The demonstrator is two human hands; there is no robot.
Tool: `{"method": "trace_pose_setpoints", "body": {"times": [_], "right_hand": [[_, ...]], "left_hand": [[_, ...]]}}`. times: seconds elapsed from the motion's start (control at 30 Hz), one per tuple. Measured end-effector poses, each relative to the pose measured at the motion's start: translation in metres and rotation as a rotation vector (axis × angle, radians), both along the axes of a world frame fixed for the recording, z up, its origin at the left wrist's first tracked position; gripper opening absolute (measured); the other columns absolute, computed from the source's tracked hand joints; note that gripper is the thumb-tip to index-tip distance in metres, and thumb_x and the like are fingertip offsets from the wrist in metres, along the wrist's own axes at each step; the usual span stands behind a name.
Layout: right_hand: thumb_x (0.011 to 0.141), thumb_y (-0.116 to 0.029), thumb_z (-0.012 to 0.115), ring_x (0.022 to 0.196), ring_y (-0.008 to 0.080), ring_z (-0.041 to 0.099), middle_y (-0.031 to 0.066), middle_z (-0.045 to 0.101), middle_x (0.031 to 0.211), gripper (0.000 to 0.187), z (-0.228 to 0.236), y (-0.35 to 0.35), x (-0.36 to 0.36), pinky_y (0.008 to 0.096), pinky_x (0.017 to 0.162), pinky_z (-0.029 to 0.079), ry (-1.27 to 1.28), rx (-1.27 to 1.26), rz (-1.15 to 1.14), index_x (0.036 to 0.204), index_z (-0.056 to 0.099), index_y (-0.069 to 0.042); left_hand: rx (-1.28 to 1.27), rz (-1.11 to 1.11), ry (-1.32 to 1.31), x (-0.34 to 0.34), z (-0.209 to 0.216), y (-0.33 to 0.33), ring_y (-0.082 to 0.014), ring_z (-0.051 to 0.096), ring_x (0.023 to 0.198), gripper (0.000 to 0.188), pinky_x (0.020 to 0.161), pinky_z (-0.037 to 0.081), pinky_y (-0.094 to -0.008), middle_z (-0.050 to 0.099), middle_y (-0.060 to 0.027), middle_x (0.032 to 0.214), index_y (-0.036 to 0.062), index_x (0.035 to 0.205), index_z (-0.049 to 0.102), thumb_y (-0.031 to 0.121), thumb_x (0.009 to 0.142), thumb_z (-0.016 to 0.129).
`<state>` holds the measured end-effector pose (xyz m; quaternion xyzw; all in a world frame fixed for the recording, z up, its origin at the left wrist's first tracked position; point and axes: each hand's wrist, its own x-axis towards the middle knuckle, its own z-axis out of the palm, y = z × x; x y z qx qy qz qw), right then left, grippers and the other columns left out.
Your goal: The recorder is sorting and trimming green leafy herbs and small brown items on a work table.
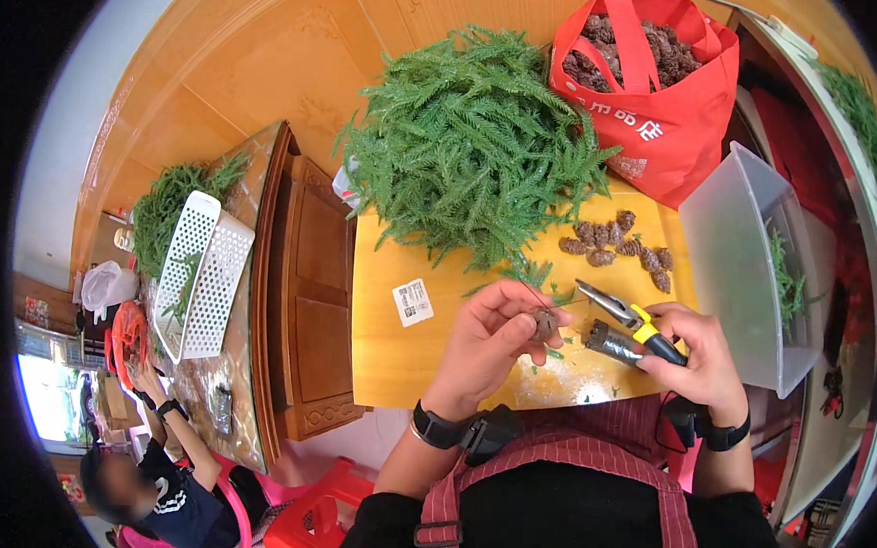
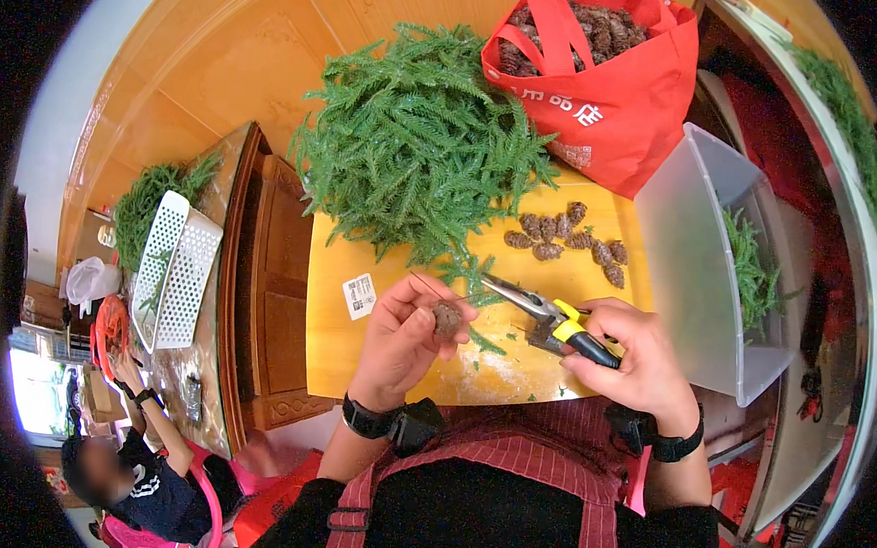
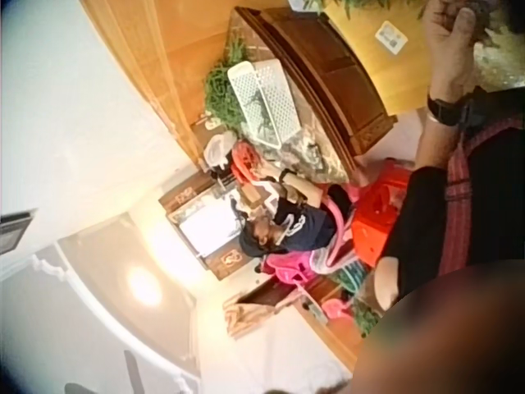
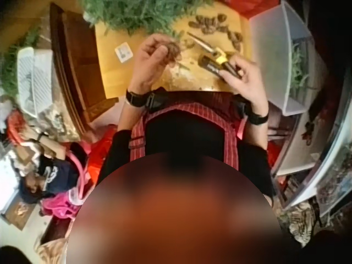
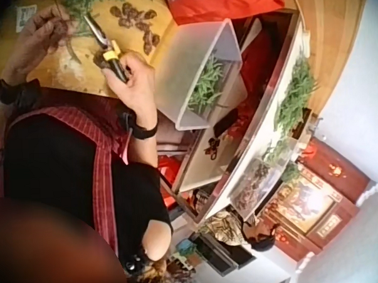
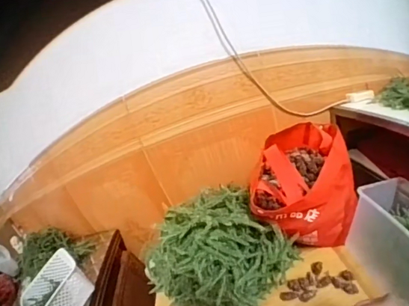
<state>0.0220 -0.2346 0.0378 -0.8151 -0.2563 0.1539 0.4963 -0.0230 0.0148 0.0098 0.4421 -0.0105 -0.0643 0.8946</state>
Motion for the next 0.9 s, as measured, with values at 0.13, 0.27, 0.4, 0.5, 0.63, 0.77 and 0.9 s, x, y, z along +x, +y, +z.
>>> {"method": "trace_pose_setpoints", "body": {"times": [0.13,0.27,0.4,0.5,0.63,0.77,0.9], "right_hand": [[0.060,-0.012,0.067,0.086,0.0316,0.059,0.0119,0.060,0.071,0.021,0.001,0.004,0.001,0.0372,0.077,0.046,-0.167,0.008,0.064,0.063,0.047,-0.003],[0.059,-0.010,0.066,0.087,0.0316,0.060,0.0111,0.060,0.070,0.019,0.003,0.011,0.000,0.0371,0.076,0.046,-0.235,0.008,0.061,0.064,0.049,-0.003],[0.059,-0.009,0.068,0.084,0.0309,0.061,0.0108,0.060,0.070,0.019,0.002,0.013,0.001,0.0363,0.074,0.047,-0.253,-0.014,0.051,0.064,0.051,-0.003],[0.059,-0.009,0.070,0.083,0.0302,0.061,0.0108,0.061,0.070,0.019,0.002,0.012,0.002,0.0357,0.072,0.048,-0.262,-0.024,0.053,0.064,0.052,-0.003],[0.058,-0.007,0.070,0.081,0.0299,0.061,0.0110,0.061,0.070,0.020,0.003,0.013,0.003,0.0353,0.071,0.048,-0.286,-0.022,0.066,0.064,0.052,-0.003],[0.057,-0.005,0.069,0.079,0.0310,0.061,0.0118,0.060,0.068,0.020,0.005,0.017,0.002,0.0354,0.070,0.048,-0.314,-0.028,0.067,0.062,0.050,-0.002],[0.056,-0.003,0.068,0.075,0.0312,0.061,0.0135,0.058,0.068,0.022,0.007,0.017,-0.001,0.0348,0.066,0.048,-0.377,-0.081,0.042,0.060,0.047,-0.002]], "left_hand": [[-0.029,0.005,0.014,-0.001,-0.001,0.001,-0.0163,0.061,0.070,0.031,0.051,0.048,-0.0205,0.063,-0.0159,0.092,0.0024,0.100,0.050,0.025,0.084,0.062],[-0.018,-0.009,0.007,-0.002,-0.001,0.001,-0.0164,0.061,0.069,0.031,0.050,0.047,-0.0201,0.063,-0.0153,0.091,0.0026,0.099,0.051,0.026,0.082,0.063],[-0.024,-0.020,-0.001,-0.002,-0.003,0.003,-0.0166,0.061,0.069,0.030,0.050,0.046,-0.0201,0.064,-0.0149,0.089,0.0034,0.099,0.052,0.025,0.082,0.064],[-0.035,-0.038,-0.019,0.000,-0.005,0.003,-0.0167,0.061,0.069,0.030,0.050,0.046,-0.0203,0.064,-0.0154,0.089,0.0039,0.099,0.052,0.025,0.082,0.064],[-0.036,-0.034,0.001,0.000,-0.003,0.004,-0.0168,0.061,0.069,0.029,0.050,0.046,-0.0203,0.064,-0.0157,0.089,0.0040,0.098,0.052,0.024,0.081,0.065],[-0.022,-0.020,-0.035,-0.001,-0.005,0.005,-0.0160,0.060,0.070,0.023,0.050,0.045,-0.0203,0.063,-0.0148,0.088,0.0033,0.097,0.053,0.019,0.083,0.063],[-0.072,-0.035,-0.075,0.001,-0.004,0.004,-0.0124,0.061,0.072,0.013,0.053,0.046,-0.0210,0.062,-0.0085,0.085,0.0012,0.097,0.054,0.001,0.084,0.056]]}}
